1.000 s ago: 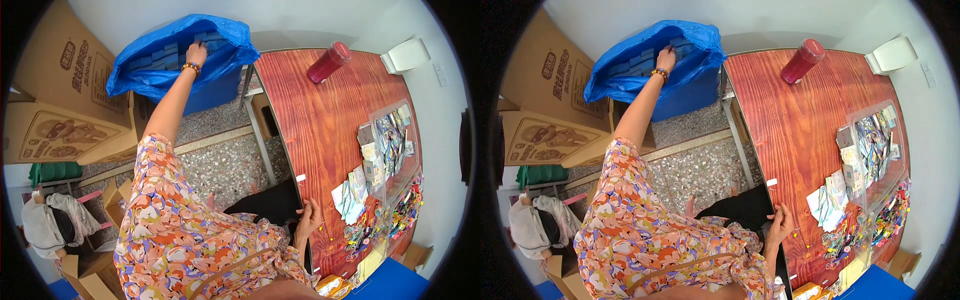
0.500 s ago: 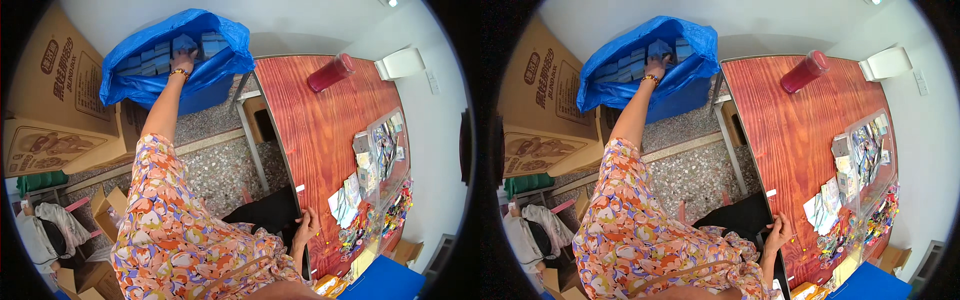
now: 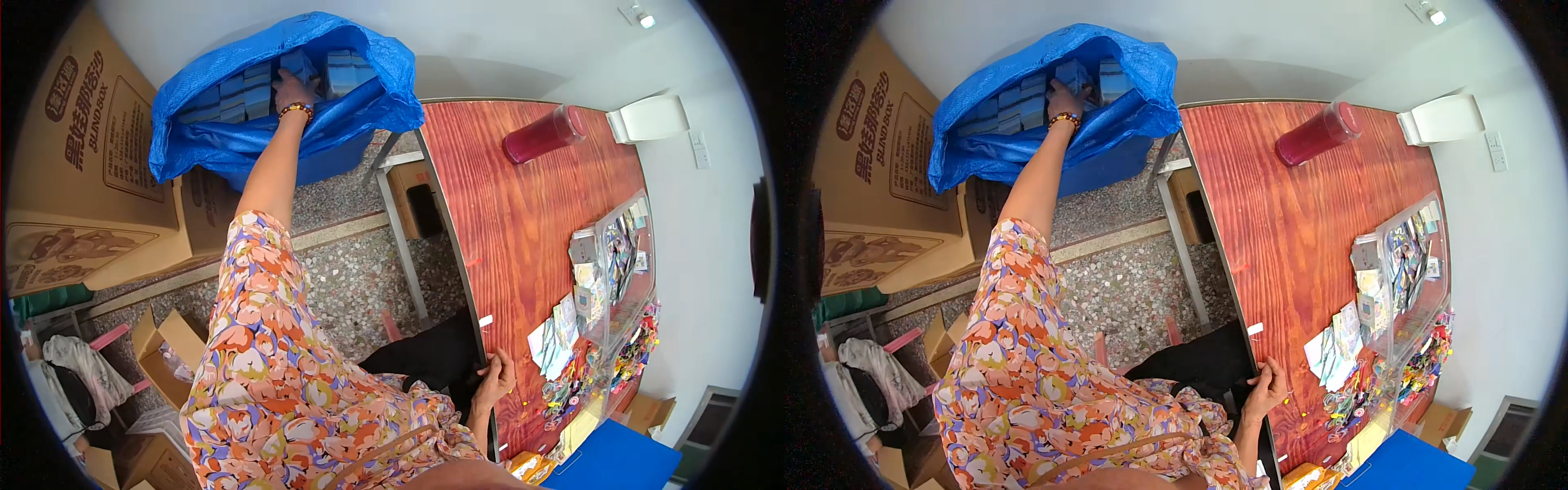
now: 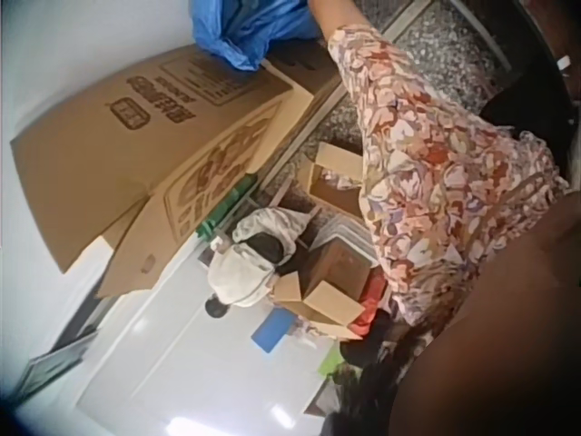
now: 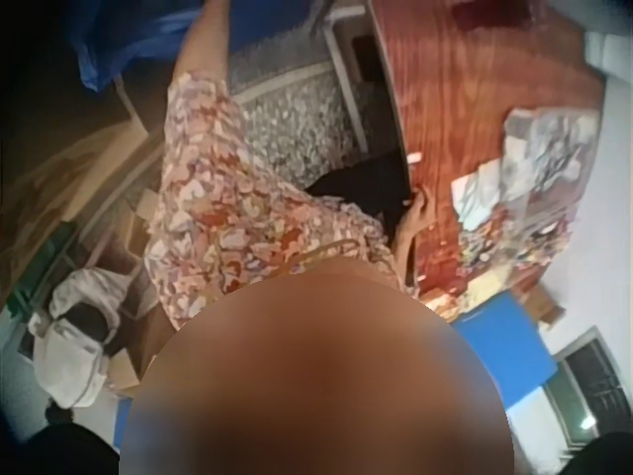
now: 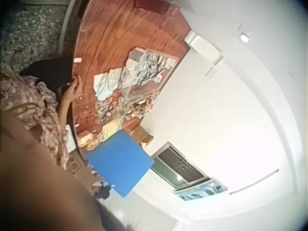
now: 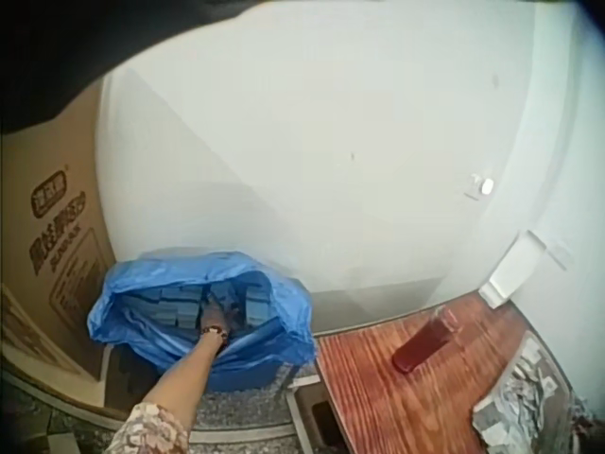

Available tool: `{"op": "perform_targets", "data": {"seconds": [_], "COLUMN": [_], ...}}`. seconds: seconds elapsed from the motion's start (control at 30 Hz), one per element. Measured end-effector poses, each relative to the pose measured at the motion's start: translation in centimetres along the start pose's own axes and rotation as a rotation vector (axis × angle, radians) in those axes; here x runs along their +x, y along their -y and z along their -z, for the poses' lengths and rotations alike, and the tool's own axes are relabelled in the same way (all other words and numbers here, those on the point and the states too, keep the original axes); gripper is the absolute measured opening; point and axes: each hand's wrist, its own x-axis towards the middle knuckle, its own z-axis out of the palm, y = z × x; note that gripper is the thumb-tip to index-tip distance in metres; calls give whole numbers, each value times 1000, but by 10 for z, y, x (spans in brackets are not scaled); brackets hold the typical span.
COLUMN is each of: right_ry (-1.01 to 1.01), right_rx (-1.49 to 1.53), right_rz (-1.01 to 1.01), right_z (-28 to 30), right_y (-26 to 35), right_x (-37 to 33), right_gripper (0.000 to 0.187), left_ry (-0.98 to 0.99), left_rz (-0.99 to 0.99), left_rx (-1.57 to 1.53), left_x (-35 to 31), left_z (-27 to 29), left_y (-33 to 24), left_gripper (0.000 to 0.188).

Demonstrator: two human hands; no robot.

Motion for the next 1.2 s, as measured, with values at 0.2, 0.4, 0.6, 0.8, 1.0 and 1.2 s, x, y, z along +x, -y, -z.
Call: {"op": "perform_targets", "data": {"seconds": [0.2,0.4,0.6,0.8,1.0,1.2], "right_ry": [11,27,64,345,624,442], "right_rx": [18,5,50,110,442,309], "right_rz": [-10,-4,-79,-35,52,123], "right_z": [-3,2,1,-33,-72,-35], "right_y": [1,0,11,89,111,105], "right_x": [4,4,-3,16,38,27], "right_gripper": [19,18,18,26,70,72], "left_ry": [9,169,517,929,1283,1489], "left_rz": [34,349,303,167,63,-50], "left_rx": [-256,-1401,-1783,-1498,-1356,-1035], "left_x": [23,-39,-172,-294,-372,-392], "left_z": [-14,46,143,171,160,135], "left_y": [37,4,10,0,-37,-66], "left_gripper": [80,55,33,50,61,50]}}
